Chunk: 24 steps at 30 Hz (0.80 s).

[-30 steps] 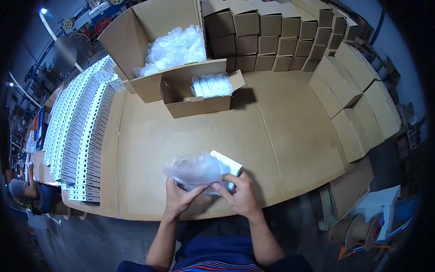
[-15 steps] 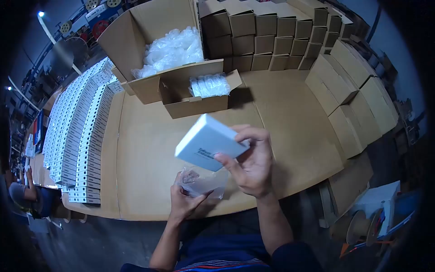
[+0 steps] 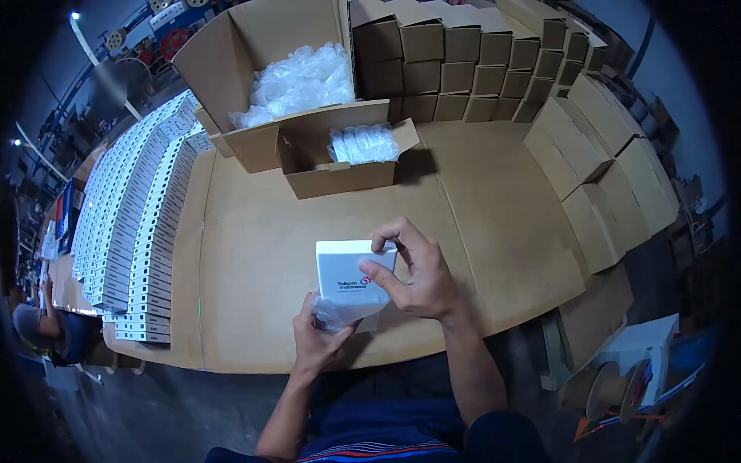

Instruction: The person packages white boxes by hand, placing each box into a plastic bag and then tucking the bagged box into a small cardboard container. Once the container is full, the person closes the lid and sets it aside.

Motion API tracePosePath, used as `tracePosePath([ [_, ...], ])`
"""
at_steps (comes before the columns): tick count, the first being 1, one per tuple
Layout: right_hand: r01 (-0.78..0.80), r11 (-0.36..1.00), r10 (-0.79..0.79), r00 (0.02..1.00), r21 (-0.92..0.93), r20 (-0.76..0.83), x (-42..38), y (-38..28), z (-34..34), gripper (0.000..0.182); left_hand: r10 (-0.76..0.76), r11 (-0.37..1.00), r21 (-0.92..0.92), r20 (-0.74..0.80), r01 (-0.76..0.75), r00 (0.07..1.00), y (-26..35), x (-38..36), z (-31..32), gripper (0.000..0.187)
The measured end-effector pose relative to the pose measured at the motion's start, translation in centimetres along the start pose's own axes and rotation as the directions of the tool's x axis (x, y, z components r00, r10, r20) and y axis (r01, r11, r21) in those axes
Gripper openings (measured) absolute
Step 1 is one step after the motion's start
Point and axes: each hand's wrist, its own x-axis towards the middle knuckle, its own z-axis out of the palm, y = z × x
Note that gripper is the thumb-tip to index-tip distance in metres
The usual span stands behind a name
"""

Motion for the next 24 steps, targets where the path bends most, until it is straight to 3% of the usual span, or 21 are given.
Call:
tracePosePath([
  [6, 0.011, 0.998, -0.008, 0.998, -0.068, 0.056, 0.5, 1.0, 0.4, 0.022, 0.074, 0.997, -0.034, -0.042, -0.075, 0.996, -0.7, 0.0, 0.4, 0.058],
  [7, -0.010, 0.993, 0.017, 0.998, -0.116, 0.067, 0.7, 0.7, 0.5, 0.022, -0.006, 0.999, -0.043, -0.025, 0.005, 1.000, -0.2, -0.2, 0.4, 0.063],
  [10, -0.110, 0.970, 0.128, 0.990, -0.218, 0.067, 1.3, -0.4, 0.9, 0.020, 0.071, 0.964, -0.252, -0.058, -0.083, 0.996, 1.2, -0.1, 0.5, 0.050],
  [12, -0.186, 0.950, 0.214, 0.973, -0.252, 0.086, 1.5, -0.4, 1.1, 0.020, -0.058, 0.864, -0.502, -0.035, 0.032, 0.998, -0.3, -0.1, 0.3, 0.039],
  [13, -0.131, 0.953, 0.163, 0.982, -0.274, 0.096, 1.5, 0.1, 1.2, 0.019, -0.118, 0.785, -0.613, -0.011, 0.087, 0.993, -0.8, -0.1, 0.3, 0.036],
  [16, -0.210, 0.954, 0.237, 0.965, -0.215, 0.109, 1.4, 0.3, 1.6, 0.019, -0.126, 0.847, -0.528, -0.080, 0.065, 0.989, -1.0, 0.1, 0.7, 0.035],
  [18, -0.270, 0.962, 0.271, 0.963, 0.048, -0.003, 0.5, 1.5, 1.9, 0.019, -0.177, 0.815, -0.574, -0.119, 0.078, 0.977, -0.6, 0.3, 0.9, 0.038],
  [20, -0.284, 0.885, 0.359, 0.921, 0.369, -0.153, -0.7, 2.0, 2.3, 0.019, -0.199, 0.804, -0.591, -0.172, 0.060, 0.965, -0.8, 0.4, 1.2, 0.040],
  [21, -0.373, 0.825, 0.463, 0.877, 0.424, -0.129, -1.8, 2.1, 1.8, 0.019, -0.194, 0.799, -0.599, -0.174, 0.053, 0.965, -1.1, 0.4, 1.1, 0.041],
  [24, -0.457, 0.762, 0.548, 0.833, 0.459, -0.079, -5.1, 4.1, 2.5, 0.023, -0.215, 0.823, -0.565, -0.217, 0.057, 0.952, -1.5, 0.5, 0.8, 0.040],
])
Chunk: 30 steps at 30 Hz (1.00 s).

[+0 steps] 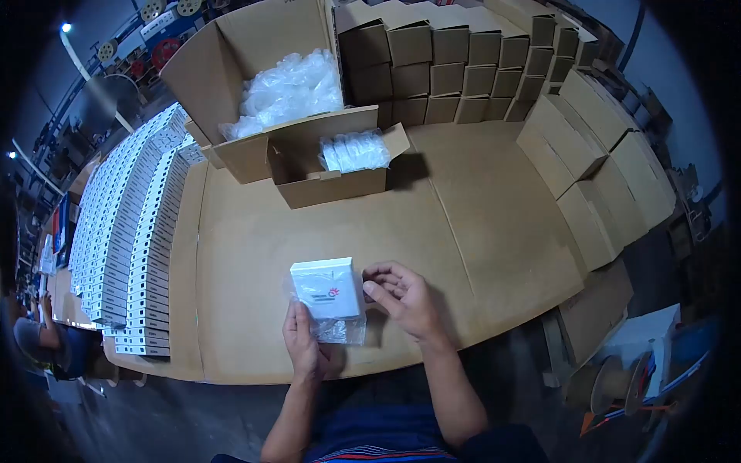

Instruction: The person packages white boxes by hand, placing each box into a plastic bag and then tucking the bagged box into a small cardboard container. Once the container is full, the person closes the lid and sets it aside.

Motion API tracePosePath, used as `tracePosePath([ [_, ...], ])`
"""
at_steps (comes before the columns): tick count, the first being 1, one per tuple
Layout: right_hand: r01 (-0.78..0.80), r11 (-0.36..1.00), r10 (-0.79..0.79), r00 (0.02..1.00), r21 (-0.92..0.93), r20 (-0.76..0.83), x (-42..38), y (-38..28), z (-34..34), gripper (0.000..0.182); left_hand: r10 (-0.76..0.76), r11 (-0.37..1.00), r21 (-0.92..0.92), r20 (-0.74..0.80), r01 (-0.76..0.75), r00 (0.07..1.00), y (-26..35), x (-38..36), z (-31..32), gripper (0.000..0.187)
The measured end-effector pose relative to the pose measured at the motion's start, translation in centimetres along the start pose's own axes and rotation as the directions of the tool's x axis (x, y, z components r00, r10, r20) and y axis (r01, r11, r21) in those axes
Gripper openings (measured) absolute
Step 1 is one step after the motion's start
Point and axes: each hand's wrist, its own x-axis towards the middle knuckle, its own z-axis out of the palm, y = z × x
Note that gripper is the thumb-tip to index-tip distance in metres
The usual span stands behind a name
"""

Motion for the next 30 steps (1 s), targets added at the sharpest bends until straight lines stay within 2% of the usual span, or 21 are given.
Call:
tracePosePath([
  [1, -0.008, 0.997, 0.008, 1.000, 0.075, 0.001, -0.4, 0.7, 0.2, 0.021, 0.016, 1.000, 0.004, 0.003, -0.016, 1.000, 0.0, 0.1, 0.1, 0.041],
  [5, 0.062, 0.997, -0.067, 0.989, -0.038, -0.130, -1.2, 0.8, 1.6, 0.011, 0.030, 1.000, 0.008, 0.013, -0.030, 0.999, 0.2, 0.1, 0.4, 0.041],
  [7, 0.117, 0.992, -0.121, 0.985, -0.040, -0.119, -1.1, 1.5, 1.4, 0.013, 0.041, 0.999, 0.016, 0.003, -0.041, 0.999, 0.2, -0.1, 0.4, 0.041],
  [10, 0.202, 0.979, -0.204, 0.971, -0.028, -0.124, -1.1, 1.7, 1.2, 0.015, 0.054, 0.997, 0.043, 0.106, -0.059, 0.993, -1.3, 0.3, -2.0, 0.037],
  [11, 0.230, 0.973, -0.231, 0.964, -0.022, -0.130, -1.1, 1.7, 1.2, 0.016, -0.005, 0.992, 0.122, 0.172, -0.016, 0.985, -1.5, 0.4, -3.7, 0.037],
  [14, 0.262, 0.964, -0.257, 0.960, 0.032, -0.113, -1.2, 1.2, 1.7, 0.016, 0.111, 0.971, 0.206, 0.059, -0.121, 0.992, 0.4, 0.4, -0.7, 0.039],
  [15, 0.273, 0.961, -0.269, 0.959, 0.041, -0.093, -1.2, 1.4, 1.7, 0.016, 0.080, 0.983, 0.162, 0.067, -0.090, 0.995, 0.5, 0.2, -0.8, 0.040],
  [17, 0.252, 0.952, -0.242, 0.967, 0.174, -0.076, -1.2, 2.4, 1.4, 0.023, 0.029, 0.997, 0.075, 0.076, -0.035, 0.997, 0.4, 0.0, -1.0, 0.043],
  [21, 0.208, 0.892, -0.221, 0.975, 0.401, -0.016, -1.2, 2.1, 2.0, 0.042, 0.033, 0.998, -0.052, 0.036, -0.031, 0.999, 0.4, -0.2, 0.3, 0.047],
  [24, 0.216, 0.959, -0.204, 0.976, 0.184, -0.083, -1.7, 2.3, 3.2, 0.052, 0.042, 0.998, -0.057, 0.035, -0.040, 0.998, 1.7, -0.6, 1.9, 0.052],
  [25, 0.212, 0.959, -0.199, 0.977, 0.189, -0.082, -1.7, 3.0, 2.8, 0.052, 0.082, 0.995, 0.043, 0.102, -0.087, 0.991, 2.2, -0.5, 2.2, 0.053],
  [28, 0.229, 0.967, -0.220, 0.972, 0.116, -0.081, -1.9, 2.8, 2.8, 0.049, 0.060, 0.986, 0.142, 0.162, -0.083, 0.985, 1.7, -0.1, 1.2, 0.049],
  [29, 0.233, 0.968, -0.228, 0.972, 0.092, -0.062, -2.0, 2.6, 2.7, 0.046, 0.091, 0.967, 0.215, 0.207, -0.136, 0.974, 2.0, -0.1, 1.1, 0.041],
  [30, 0.238, 0.969, -0.235, 0.971, 0.067, -0.046, -2.1, 2.3, 2.5, 0.043, 0.030, 0.984, 0.166, 0.232, -0.070, 0.972, 2.0, 0.0, 0.7, 0.039],
])
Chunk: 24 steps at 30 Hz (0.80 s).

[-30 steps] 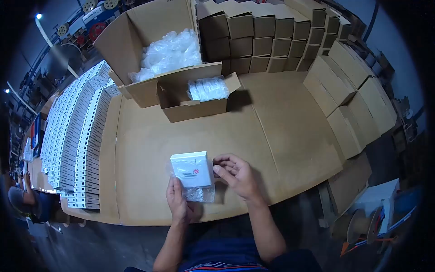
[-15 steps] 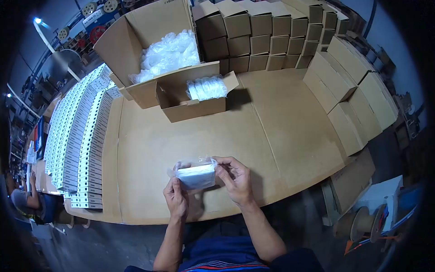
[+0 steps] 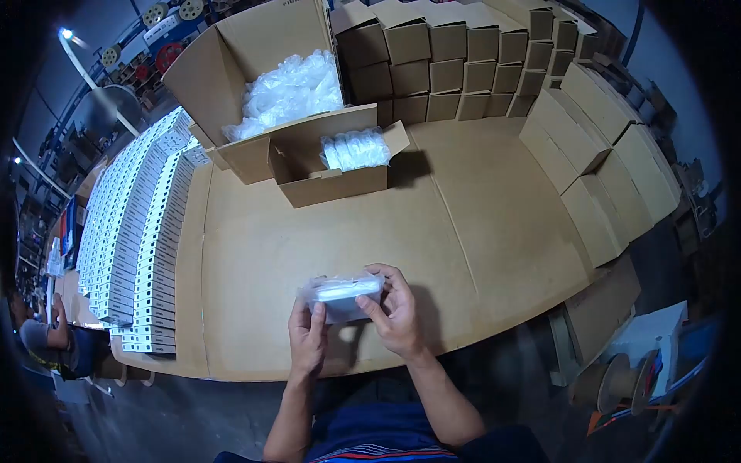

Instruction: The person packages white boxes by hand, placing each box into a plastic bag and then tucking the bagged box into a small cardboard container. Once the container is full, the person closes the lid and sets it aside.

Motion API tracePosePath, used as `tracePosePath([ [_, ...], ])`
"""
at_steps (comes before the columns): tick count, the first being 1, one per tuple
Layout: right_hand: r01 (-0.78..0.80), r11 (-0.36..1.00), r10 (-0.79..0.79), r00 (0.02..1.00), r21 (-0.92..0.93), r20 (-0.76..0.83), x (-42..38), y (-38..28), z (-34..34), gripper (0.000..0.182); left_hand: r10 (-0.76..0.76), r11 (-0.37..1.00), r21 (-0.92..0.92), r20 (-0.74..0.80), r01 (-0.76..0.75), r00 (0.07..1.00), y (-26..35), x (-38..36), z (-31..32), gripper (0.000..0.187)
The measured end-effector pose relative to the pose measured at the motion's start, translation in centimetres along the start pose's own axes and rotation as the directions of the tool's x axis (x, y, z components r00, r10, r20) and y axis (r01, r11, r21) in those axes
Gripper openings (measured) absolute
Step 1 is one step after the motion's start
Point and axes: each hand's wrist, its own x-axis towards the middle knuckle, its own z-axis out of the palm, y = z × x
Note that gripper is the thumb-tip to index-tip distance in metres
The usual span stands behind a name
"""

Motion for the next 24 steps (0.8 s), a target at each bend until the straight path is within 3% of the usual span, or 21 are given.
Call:
tracePosePath([
  [3, 0.019, 0.998, -0.012, 0.992, -0.058, 0.126, 0.2, -0.2, -0.9, 0.033, -0.145, 0.977, -0.145, 0.069, 0.154, 0.987, 0.7, -0.1, -0.5, 0.029],
  [6, 0.065, 0.987, -0.041, 0.987, -0.150, 0.157, 0.4, -0.7, -0.8, 0.018, -0.077, 0.993, -0.082, 0.072, 0.083, 0.994, 0.5, 0.1, -0.5, 0.026],
  [8, 0.070, 0.959, -0.029, 0.988, -0.274, 0.151, 0.5, -0.7, -1.1, 0.017, -0.137, 0.983, -0.125, -0.001, 0.136, 0.991, 1.3, -0.1, 0.4, 0.028],
  [11, 0.119, 0.959, -0.100, 0.991, -0.255, 0.087, 0.7, -0.6, -1.4, 0.017, -0.206, 0.971, -0.142, -0.085, 0.193, 0.975, 1.6, 0.1, 0.2, 0.030],
  [14, 0.068, 0.988, -0.089, 0.984, -0.135, -0.156, 0.7, -1.4, -1.6, 0.014, -0.222, 0.965, -0.178, -0.159, 0.194, 0.962, 1.9, 0.6, 0.5, 0.031],
  [15, 0.170, 0.982, -0.181, 0.971, -0.086, -0.158, 1.0, -1.4, -1.5, 0.010, -0.209, 0.972, -0.147, -0.167, 0.186, 0.964, 1.3, 0.7, -0.1, 0.031],
  [18, 0.274, 0.934, -0.238, 0.956, -0.229, 0.174, 0.8, -1.8, -1.9, 0.014, -0.201, 0.975, -0.133, -0.165, 0.180, 0.966, 0.6, 0.8, -0.4, 0.030],
  [19, 0.259, 0.912, -0.180, 0.950, -0.318, 0.256, 1.0, -2.1, -1.8, 0.021, -0.206, 0.971, -0.154, -0.160, 0.182, 0.965, 0.7, 0.7, -0.2, 0.030],
  [22, 0.160, 0.831, -0.043, 0.974, -0.533, 0.224, 1.0, -2.8, -1.4, 0.027, -0.206, 0.959, -0.228, -0.148, 0.170, 0.967, 0.8, 0.8, 0.6, 0.029],
  [24, 0.125, 0.865, -0.037, 0.982, -0.485, 0.187, 1.2, -2.3, -1.5, 0.032, -0.194, 0.945, -0.295, -0.155, 0.142, 0.969, 0.8, 0.9, 0.7, 0.029],
])
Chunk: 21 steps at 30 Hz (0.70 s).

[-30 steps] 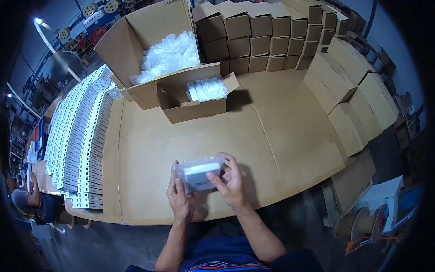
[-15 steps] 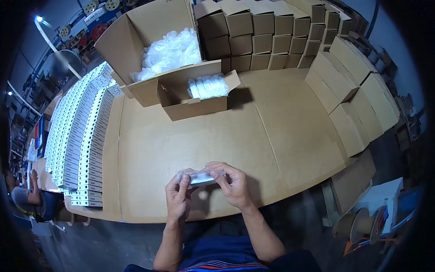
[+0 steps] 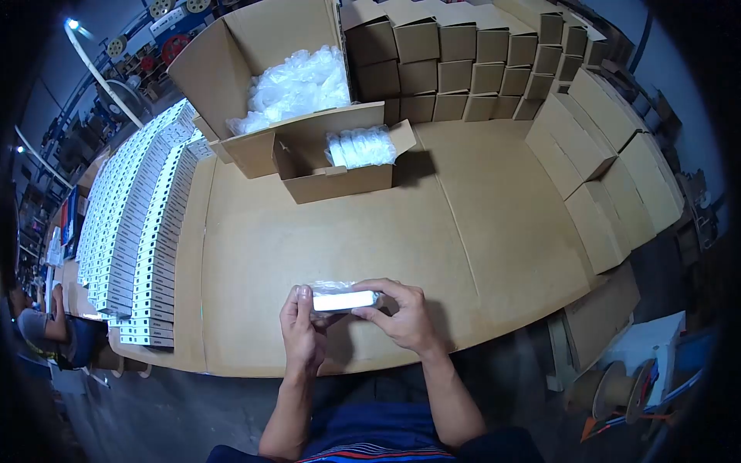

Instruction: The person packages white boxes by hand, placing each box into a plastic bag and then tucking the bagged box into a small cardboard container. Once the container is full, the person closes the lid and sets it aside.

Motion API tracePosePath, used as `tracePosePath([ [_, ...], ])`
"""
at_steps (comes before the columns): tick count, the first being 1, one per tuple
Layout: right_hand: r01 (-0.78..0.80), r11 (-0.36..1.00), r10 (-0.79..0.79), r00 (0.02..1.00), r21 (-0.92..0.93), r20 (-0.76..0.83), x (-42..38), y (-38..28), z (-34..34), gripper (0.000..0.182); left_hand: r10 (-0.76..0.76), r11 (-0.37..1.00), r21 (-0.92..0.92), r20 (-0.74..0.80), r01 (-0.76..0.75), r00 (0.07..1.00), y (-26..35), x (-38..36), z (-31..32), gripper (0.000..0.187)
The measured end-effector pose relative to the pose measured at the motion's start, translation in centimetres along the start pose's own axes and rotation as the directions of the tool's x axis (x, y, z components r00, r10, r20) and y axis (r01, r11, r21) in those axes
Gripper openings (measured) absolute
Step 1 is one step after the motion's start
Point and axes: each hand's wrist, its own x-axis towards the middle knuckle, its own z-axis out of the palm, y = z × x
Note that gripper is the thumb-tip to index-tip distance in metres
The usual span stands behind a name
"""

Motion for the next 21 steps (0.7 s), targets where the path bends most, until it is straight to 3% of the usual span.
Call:
tracePosePath([
  [7, -0.059, 0.997, 0.056, 0.997, 0.050, 0.049, 0.0, 0.5, -0.7, 0.032, -0.028, 0.999, -0.023, 0.041, 0.029, 0.999, -0.3, 0.2, -1.1, 0.014],
  [10, -0.031, 0.998, 0.029, 0.998, 0.056, 0.049, -0.2, 1.0, -0.8, 0.033, 0.007, 0.999, 0.039, 0.128, -0.012, 0.992, 1.8, -0.3, -0.3, 0.036],
  [11, 0.000, 0.999, -0.002, 0.999, 0.036, 0.046, 0.0, 1.0, -0.8, 0.033, -0.009, 0.994, 0.104, 0.224, -0.014, 0.975, 2.0, -0.2, -1.5, 0.051],
  [14, 0.097, 0.994, -0.095, 0.994, -0.046, 0.048, 0.3, 0.8, -1.2, 0.034, 0.151, 0.833, 0.420, 0.452, -0.359, 0.879, 2.1, -0.1, -1.4, 0.044],
  [18, 0.044, 0.989, -0.040, 0.999, -0.139, 0.034, 0.5, -1.0, -1.4, 0.032, 0.049, 0.878, 0.419, 0.403, -0.231, 0.914, 2.3, -0.2, -1.3, 0.028],
  [21, 0.149, 0.919, -0.188, 0.979, -0.365, -0.075, 1.3, -3.0, -1.2, 0.032, 0.033, 0.878, 0.424, 0.405, -0.220, 0.914, 2.1, 0.2, -1.8, 0.022],
])
